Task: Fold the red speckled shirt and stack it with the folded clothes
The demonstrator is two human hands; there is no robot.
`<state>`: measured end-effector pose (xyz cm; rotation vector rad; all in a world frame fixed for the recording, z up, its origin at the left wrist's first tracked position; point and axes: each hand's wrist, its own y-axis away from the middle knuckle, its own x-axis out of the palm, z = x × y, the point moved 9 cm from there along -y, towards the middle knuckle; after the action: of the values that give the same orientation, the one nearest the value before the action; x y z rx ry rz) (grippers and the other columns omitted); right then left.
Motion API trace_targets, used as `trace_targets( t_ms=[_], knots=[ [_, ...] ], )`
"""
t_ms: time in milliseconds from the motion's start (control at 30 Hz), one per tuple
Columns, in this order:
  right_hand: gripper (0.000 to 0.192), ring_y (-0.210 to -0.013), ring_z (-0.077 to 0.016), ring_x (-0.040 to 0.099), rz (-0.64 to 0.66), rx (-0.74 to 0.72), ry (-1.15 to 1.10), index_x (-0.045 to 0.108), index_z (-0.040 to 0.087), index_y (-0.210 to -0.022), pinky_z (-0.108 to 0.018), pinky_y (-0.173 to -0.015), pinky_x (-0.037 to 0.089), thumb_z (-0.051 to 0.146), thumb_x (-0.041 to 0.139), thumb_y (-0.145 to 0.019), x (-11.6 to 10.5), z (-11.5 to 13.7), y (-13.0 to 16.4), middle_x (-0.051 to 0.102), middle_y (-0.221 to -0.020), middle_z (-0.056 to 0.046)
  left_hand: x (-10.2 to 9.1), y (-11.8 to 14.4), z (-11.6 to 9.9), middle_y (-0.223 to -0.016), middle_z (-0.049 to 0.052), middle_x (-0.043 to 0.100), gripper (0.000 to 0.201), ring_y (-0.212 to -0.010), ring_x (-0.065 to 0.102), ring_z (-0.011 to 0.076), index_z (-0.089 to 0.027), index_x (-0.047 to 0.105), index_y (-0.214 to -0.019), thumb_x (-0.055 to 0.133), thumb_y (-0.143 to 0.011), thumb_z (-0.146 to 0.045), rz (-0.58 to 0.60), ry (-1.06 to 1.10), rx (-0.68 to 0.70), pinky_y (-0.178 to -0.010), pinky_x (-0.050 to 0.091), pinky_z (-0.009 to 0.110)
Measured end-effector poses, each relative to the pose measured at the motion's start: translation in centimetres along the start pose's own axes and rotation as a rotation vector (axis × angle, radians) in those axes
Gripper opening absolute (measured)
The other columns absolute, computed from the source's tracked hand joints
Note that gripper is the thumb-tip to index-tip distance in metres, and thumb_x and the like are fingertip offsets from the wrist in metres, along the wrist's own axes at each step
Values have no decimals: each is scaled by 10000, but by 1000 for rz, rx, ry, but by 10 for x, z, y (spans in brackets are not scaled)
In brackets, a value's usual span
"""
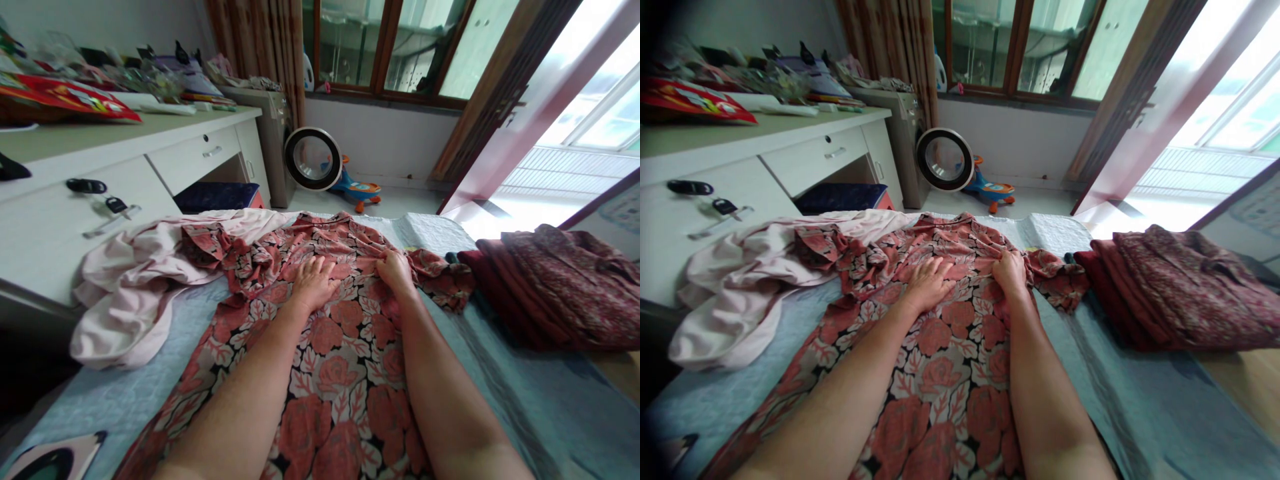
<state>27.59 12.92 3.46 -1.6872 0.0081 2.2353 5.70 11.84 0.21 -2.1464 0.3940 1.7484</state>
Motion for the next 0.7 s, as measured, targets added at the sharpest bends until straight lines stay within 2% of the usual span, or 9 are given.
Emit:
trace_targets(
  t_ms=[67,133,267,333,400,567,700],
  knots=[
    [255,-934,-213,631,6,9,-44,739,176,-878,-289,-850,455,172,507,-771,-2,2,0,719,-928,-88,0,0,0,-1550,99,386,567,-1447,301,319,-259,446,-1439,464,-939,-524,1,4,-3,-1171,234,489],
    [201,-816,-183,634,89,-10,-159,724,175,-850,-262,-752,468,184,538,-775,1,10,2,713,-839,-56,-1,0,0,-1549,97,389,567,-1447,301,318,-263,443,-1441,459,-940,-527,-1,5,-5,-1170,235,489],
    [142,-522,-104,559,534,-102,-519,680,175,-862,-194,-489,405,237,560,-819,28,37,24,654,-655,11,-1,0,1,-1549,97,389,577,-1450,292,319,-269,437,-1447,448,-939,-543,-13,9,-8,-1170,230,496],
    [139,-454,-92,530,683,-82,-576,669,181,-868,-183,-438,385,235,546,-834,37,40,34,636,-611,23,0,0,1,-1548,102,389,583,-1448,293,317,-263,436,-1448,450,-937,-545,-16,8,-5,-1169,234,491],
    [139,-432,-92,523,633,-13,-499,676,182,-838,-187,-438,397,217,541,-828,36,26,30,639,-593,20,0,0,0,-1546,103,391,586,-1447,296,314,-257,437,-1447,454,-935,-542,-15,3,-1,-1169,235,485],
    [196,-531,-122,578,273,130,-275,699,157,-726,-217,-548,434,143,512,-782,10,-25,5,666,-618,-23,2,0,1,-1555,114,379,594,-1454,285,321,-240,431,-1454,444,-940,-537,1,-11,-2,-1173,222,493],
    [244,-747,-185,633,55,201,-190,741,151,-861,-261,-685,456,160,515,-771,-15,-58,-7,721,-782,-79,3,-1,1,-1569,100,360,588,-1466,268,313,-254,423,-1459,442,-940,-531,12,-9,-8,-1184,204,483]
  ],
)
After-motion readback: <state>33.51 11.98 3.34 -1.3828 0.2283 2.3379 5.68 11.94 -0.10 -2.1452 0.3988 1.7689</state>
